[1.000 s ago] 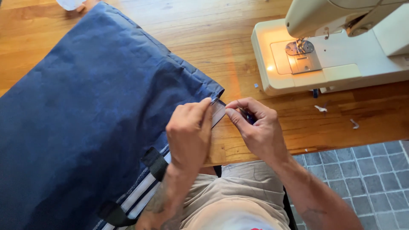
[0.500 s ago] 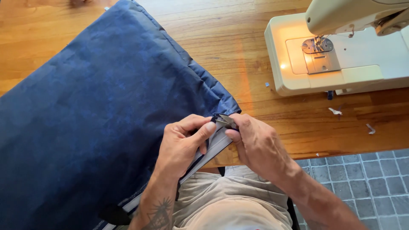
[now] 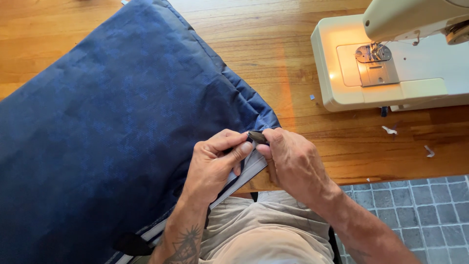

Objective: Trimming loose threads from a blue fabric bag using thread snips.

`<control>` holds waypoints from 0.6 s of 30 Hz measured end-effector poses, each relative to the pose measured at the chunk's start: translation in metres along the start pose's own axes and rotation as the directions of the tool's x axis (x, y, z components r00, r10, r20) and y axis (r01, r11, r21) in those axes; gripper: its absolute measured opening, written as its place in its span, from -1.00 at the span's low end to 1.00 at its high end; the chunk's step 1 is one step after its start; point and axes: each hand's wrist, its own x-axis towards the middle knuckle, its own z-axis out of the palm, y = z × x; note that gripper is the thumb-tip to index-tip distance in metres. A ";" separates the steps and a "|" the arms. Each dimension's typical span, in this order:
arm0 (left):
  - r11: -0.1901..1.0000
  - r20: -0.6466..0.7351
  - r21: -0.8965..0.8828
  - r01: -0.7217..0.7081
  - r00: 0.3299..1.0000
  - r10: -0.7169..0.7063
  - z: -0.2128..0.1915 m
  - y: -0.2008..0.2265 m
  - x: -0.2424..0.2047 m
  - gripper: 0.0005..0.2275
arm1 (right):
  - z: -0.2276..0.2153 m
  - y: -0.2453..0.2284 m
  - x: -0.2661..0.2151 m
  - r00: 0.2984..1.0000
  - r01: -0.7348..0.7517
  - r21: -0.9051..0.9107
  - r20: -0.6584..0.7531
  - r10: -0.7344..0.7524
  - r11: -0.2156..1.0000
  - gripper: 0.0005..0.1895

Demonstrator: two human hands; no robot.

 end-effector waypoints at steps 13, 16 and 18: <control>0.998 -0.014 0.018 0.059 0.998 -0.059 -0.002 -0.001 0.002 -0.78 | 0.001 0.000 -0.008 0.996 -0.072 0.151 -0.033 0.078 0.986 -0.74; 0.994 -0.051 0.014 0.109 0.993 -0.109 -0.006 -0.011 0.004 -0.77 | -0.005 0.004 -0.009 0.991 -0.103 0.170 -0.066 0.116 0.980 -0.70; 0.986 -0.072 0.022 0.164 0.984 -0.162 -0.002 -0.004 0.005 -0.76 | -0.004 0.006 -0.010 0.996 -0.072 0.112 -0.036 0.077 0.991 -0.71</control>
